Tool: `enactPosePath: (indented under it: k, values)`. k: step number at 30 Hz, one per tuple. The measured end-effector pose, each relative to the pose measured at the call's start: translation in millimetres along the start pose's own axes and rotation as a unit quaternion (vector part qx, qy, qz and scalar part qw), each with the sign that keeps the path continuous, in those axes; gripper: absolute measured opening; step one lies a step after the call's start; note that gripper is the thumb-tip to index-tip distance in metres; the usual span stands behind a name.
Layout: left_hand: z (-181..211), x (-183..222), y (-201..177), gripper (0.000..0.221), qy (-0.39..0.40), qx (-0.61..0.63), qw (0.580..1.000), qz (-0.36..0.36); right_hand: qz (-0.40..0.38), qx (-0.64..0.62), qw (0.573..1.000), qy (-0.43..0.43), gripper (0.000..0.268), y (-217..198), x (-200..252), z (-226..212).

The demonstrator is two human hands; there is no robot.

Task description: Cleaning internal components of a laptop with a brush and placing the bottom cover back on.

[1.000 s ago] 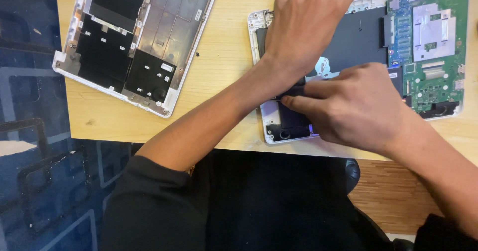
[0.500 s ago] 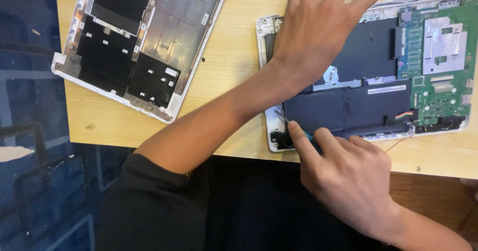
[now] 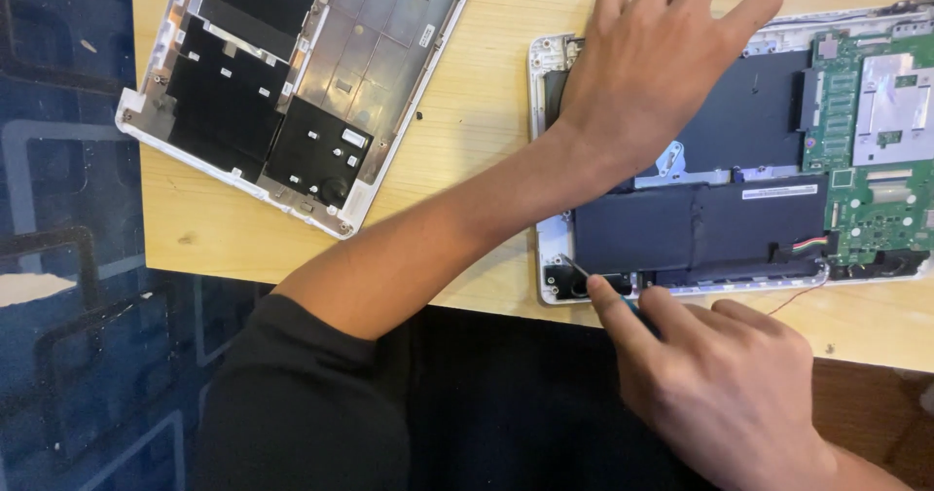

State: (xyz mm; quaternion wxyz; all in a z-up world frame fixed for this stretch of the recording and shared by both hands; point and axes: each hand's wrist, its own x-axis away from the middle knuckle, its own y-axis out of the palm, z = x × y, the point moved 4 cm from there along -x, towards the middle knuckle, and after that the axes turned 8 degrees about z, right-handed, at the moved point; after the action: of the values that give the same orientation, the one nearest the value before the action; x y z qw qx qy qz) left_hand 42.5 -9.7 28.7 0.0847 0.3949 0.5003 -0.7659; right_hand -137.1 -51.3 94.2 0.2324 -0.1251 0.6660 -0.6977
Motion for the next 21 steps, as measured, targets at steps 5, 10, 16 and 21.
enactPosePath:
  k: [5, 10, 16, 21]
  values:
    - [0.5, 2.1, -0.7, 0.035, 0.011, -0.016, 1.0, 0.013, 0.041, 0.005, 0.999, 0.018, 0.047, -1.3, -4.9, -7.5]
    - [1.1, 1.7, 2.9, 0.042, 0.017, -0.022, 1.0, -0.001, 0.034, 0.004, 0.999, 0.038, 0.053, -4.9, 0.4, -17.2]
    - [-0.5, 0.8, 2.4, 0.04, 0.02, -0.02, 1.0, -0.009, 0.055, 0.111, 0.992, 0.023, 0.043, -8.6, -2.5, -38.9]
    - [-2.6, -1.1, 2.2, 0.042, 0.025, -0.011, 0.999, -0.026, 0.06, 0.103, 0.992, 0.049, 0.052, -1.7, -4.8, -43.2]
